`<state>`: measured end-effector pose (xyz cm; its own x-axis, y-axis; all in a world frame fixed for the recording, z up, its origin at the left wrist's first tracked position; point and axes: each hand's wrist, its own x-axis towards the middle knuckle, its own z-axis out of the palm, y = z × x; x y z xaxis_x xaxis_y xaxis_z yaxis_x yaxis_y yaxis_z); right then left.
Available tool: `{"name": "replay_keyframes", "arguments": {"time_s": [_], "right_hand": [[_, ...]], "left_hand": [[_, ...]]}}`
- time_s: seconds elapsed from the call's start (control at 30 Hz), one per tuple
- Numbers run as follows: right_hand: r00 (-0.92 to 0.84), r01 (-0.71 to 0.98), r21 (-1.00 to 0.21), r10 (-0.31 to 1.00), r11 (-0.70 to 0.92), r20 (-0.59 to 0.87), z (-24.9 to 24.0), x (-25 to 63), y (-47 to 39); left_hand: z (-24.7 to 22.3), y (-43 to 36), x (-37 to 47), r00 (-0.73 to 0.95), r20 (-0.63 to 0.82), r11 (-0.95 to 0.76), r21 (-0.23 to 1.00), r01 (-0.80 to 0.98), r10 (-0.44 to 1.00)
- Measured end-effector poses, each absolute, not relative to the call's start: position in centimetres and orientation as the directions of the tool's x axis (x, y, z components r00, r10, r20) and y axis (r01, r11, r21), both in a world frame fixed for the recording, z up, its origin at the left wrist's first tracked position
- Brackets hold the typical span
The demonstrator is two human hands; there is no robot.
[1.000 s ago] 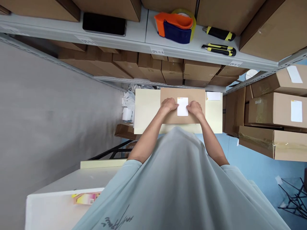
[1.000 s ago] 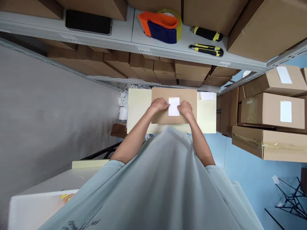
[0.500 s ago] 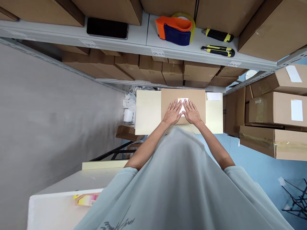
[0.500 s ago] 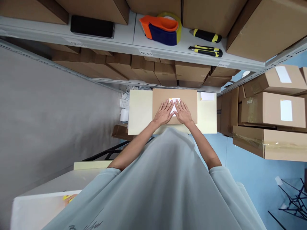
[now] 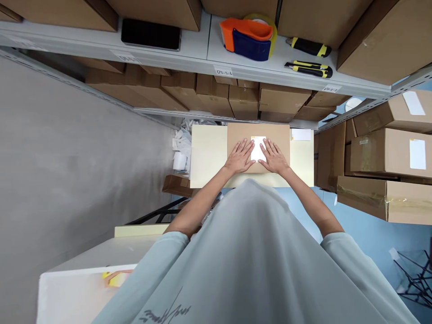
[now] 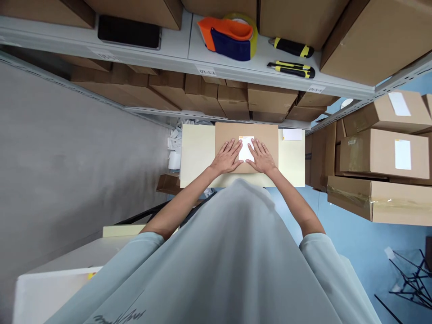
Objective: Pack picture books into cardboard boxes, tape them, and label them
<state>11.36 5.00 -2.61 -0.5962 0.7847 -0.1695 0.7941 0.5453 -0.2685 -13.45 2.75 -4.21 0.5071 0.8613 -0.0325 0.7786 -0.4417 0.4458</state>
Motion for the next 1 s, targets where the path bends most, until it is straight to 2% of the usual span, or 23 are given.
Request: {"name": "replay_keyframes", "arguments": {"time_s": [0.3, 0.5, 0.63, 0.83, 1.0], "right_hand": [[-0.566, 0.810, -0.279, 0.812, 0.515, -0.143, -2.2, 11.0, 5.6], [-0.466, 0.868, -0.273, 0.872, 0.415, -0.154, -1.4, 8.6, 8.1], [-0.433, 0.887, -0.249, 0.889, 0.389, -0.150, -1.2, 7.5, 8.3], [-0.514, 0.850, -0.209, 0.848, 0.484, -0.126, -2.4, 9.5, 5.0], [-0.625, 0.777, -0.211, 0.764, 0.592, -0.161, -2.8, 12.1, 4.9]], "left_hand": [[-3.2, 4.0, -13.2, 0.460, -0.041, -0.398, 0.437, 0.807, 0.887], [-2.0, 6.5, -11.5, 0.349, -0.088, -0.285, 0.412, 0.865, 0.933], [-1.6, 6.5, -10.6, 0.325, -0.081, -0.271, 0.384, 0.883, 0.942], [-2.6, 4.6, -12.7, 0.462, -0.022, -0.428, 0.343, 0.836, 0.887], [-2.7, 5.2, -14.5, 0.572, -0.072, -0.518, 0.344, 0.783, 0.817]]}}
